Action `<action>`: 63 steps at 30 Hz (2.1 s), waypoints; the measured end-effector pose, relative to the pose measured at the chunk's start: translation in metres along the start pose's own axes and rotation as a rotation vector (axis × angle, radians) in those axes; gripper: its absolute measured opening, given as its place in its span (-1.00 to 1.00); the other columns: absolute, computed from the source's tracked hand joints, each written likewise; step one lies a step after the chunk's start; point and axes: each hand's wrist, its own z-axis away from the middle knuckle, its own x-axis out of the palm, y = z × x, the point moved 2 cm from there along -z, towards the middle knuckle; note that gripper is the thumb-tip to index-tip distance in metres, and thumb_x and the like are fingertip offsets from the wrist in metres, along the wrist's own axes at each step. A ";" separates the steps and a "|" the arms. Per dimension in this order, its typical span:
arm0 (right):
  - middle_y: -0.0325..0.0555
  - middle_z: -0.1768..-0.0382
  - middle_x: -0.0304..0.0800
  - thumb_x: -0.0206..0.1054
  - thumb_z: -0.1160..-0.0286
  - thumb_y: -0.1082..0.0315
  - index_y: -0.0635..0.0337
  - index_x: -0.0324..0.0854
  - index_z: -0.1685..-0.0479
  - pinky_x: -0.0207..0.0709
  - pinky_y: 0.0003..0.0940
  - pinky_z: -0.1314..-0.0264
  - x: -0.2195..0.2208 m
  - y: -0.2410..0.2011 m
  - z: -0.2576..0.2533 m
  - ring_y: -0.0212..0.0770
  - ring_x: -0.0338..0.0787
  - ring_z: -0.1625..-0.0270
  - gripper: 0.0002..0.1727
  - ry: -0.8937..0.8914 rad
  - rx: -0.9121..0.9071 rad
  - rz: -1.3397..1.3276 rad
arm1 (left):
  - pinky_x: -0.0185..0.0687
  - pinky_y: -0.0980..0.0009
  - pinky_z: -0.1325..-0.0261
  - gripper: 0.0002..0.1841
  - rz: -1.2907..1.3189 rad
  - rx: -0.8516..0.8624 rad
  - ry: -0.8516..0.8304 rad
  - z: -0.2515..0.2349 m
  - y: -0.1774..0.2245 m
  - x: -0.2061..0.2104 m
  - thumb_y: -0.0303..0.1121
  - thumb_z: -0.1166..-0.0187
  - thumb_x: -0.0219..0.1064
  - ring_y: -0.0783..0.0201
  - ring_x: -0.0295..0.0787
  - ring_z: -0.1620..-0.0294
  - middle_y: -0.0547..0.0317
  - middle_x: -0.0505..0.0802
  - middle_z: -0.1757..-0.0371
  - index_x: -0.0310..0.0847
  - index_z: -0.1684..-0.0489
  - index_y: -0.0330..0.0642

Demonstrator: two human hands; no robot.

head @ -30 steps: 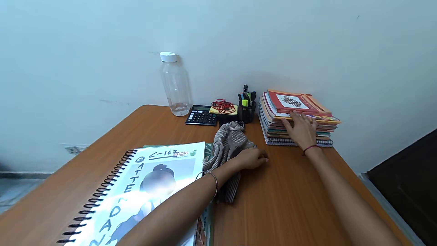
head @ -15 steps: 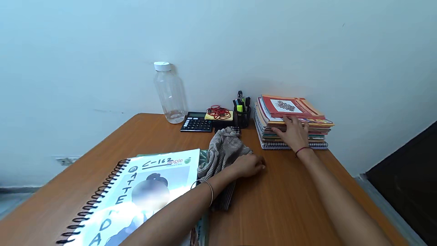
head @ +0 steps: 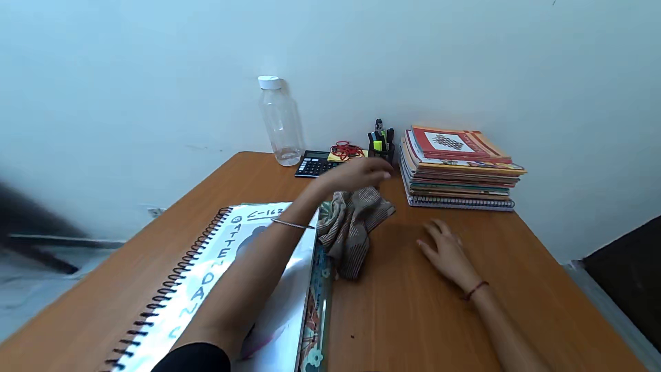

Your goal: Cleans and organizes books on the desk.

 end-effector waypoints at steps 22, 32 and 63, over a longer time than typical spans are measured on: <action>0.34 -0.82 0.05 0.34 -0.55 -0.23 0.13 0.08 -0.87 0.09 0.41 -0.70 0.015 -0.110 -0.047 0.40 0.13 -0.81 -0.01 -0.172 -0.186 -0.137 | 0.55 -0.16 -0.26 -0.60 0.172 -1.146 0.338 0.329 -0.080 -0.013 -0.30 -0.86 0.12 -0.18 0.69 -0.21 -0.36 0.72 -0.30 0.49 -0.52 -0.36; 0.24 -0.83 0.06 0.50 -0.44 -0.14 -0.02 0.34 -0.71 -0.05 0.37 -0.75 0.057 -0.127 -0.069 0.26 0.05 -0.86 -0.15 -0.298 -0.234 0.029 | 0.53 -0.06 -0.32 -0.59 0.172 -1.136 0.393 0.318 -0.080 0.001 -0.29 -0.79 0.23 -0.10 0.71 -0.14 -0.34 0.77 -0.15 0.50 -0.42 -0.44; 0.40 -0.28 0.70 0.37 -0.56 -0.17 0.41 0.69 -0.20 0.41 0.41 -0.38 -0.043 0.004 0.095 0.38 0.68 -0.36 -0.30 -0.141 0.164 0.089 | 0.64 0.11 -0.13 -0.56 0.323 -0.720 0.091 0.168 -0.032 0.048 -0.23 -0.86 0.13 0.07 0.74 0.07 -0.22 0.78 0.00 0.38 -0.51 -0.41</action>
